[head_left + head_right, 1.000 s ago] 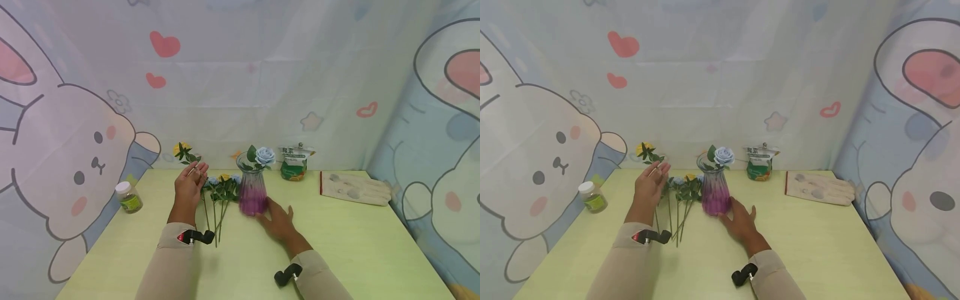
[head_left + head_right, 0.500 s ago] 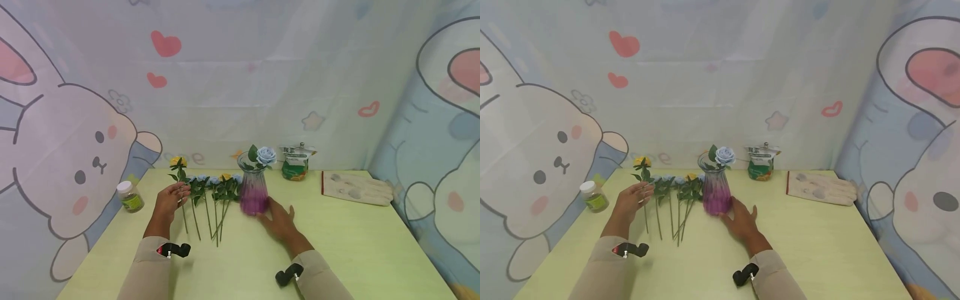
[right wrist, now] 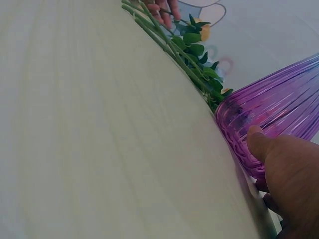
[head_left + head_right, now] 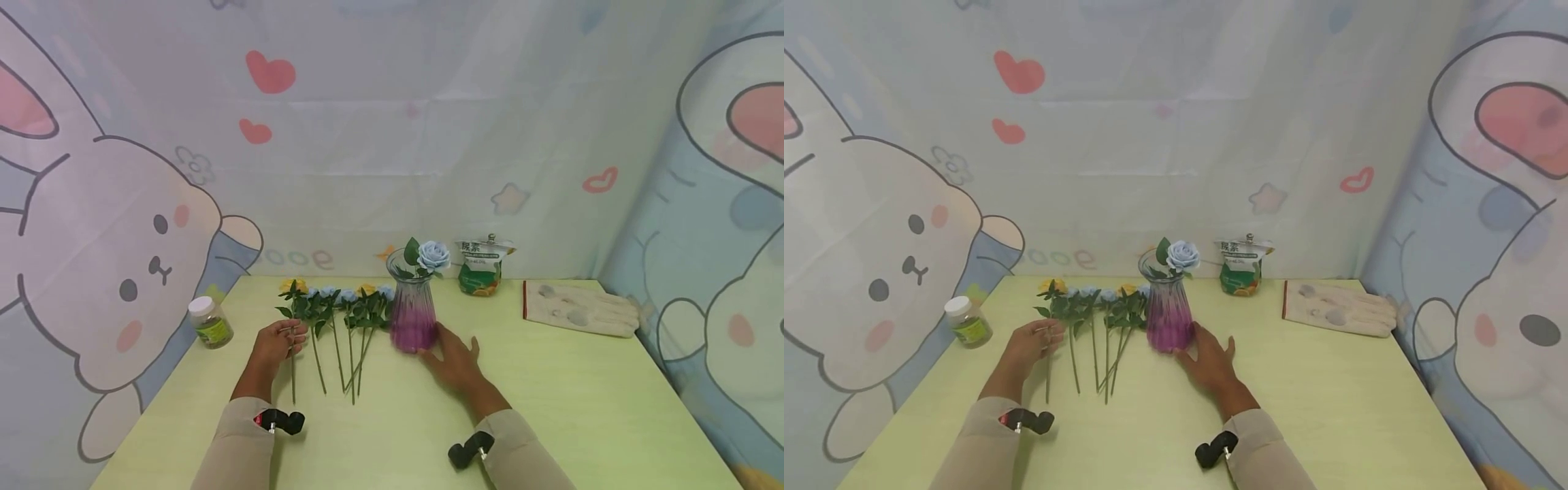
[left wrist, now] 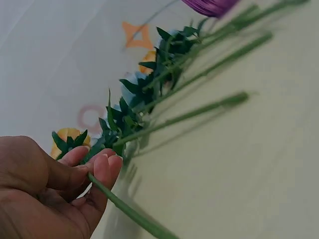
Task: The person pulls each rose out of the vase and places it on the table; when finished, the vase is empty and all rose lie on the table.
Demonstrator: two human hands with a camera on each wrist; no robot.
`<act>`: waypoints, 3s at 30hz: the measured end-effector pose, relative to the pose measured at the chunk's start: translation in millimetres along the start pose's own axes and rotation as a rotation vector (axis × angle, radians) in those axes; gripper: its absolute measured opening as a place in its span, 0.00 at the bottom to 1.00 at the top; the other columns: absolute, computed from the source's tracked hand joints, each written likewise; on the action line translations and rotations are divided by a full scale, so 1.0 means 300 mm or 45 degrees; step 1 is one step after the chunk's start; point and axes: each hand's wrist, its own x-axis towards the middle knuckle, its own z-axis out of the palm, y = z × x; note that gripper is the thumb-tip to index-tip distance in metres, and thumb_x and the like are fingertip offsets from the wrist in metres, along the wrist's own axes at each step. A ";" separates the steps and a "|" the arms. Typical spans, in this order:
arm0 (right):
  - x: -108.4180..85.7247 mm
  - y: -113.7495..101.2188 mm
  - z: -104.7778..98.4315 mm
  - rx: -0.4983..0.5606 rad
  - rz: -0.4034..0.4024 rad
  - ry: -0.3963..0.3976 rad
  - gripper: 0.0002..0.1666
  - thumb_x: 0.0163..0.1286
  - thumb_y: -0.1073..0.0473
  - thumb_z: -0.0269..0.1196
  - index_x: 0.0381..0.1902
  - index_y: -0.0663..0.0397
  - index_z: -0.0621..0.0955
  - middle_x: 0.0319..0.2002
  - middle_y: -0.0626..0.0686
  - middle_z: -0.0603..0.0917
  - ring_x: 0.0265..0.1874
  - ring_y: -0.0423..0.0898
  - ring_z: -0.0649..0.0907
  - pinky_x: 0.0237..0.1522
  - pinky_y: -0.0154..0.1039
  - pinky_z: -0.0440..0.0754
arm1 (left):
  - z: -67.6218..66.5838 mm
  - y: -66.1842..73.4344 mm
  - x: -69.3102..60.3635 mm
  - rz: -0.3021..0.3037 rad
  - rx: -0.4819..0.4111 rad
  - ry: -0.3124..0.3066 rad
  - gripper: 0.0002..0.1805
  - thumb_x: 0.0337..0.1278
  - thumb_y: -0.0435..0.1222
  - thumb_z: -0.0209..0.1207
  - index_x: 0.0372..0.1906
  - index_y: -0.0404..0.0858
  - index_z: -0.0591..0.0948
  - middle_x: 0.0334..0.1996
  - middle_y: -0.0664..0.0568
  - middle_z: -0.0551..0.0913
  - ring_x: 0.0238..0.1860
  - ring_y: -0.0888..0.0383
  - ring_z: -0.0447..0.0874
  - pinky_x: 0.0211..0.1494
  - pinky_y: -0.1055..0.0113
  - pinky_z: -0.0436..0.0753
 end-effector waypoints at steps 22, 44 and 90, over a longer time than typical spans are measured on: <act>0.004 0.014 0.010 -0.002 -0.012 0.013 0.48 0.82 0.36 0.62 0.87 0.54 0.63 0.83 0.58 0.70 0.84 0.59 0.69 0.81 0.81 0.36 | 0.010 -0.085 0.008 0.369 0.708 0.386 0.18 0.68 0.33 0.71 0.59 0.32 0.90 0.53 0.36 0.93 0.66 0.30 0.85 0.68 0.32 0.79; -0.003 0.004 0.004 -0.010 -0.021 0.018 0.47 0.82 0.38 0.63 0.86 0.56 0.64 0.83 0.60 0.71 0.84 0.61 0.69 0.81 0.82 0.37 | 0.237 0.192 -0.079 0.746 0.553 0.496 0.22 0.68 0.41 0.74 0.60 0.33 0.89 0.62 0.35 0.89 0.68 0.33 0.83 0.74 0.28 0.71; -0.004 -0.004 -0.005 -0.007 -0.013 0.006 0.47 0.82 0.38 0.63 0.86 0.56 0.64 0.83 0.58 0.70 0.84 0.60 0.69 0.80 0.83 0.38 | 0.773 0.475 -0.193 0.683 0.267 0.409 0.26 0.66 0.45 0.71 0.65 0.40 0.87 0.88 0.40 0.54 0.89 0.33 0.41 0.80 0.23 0.48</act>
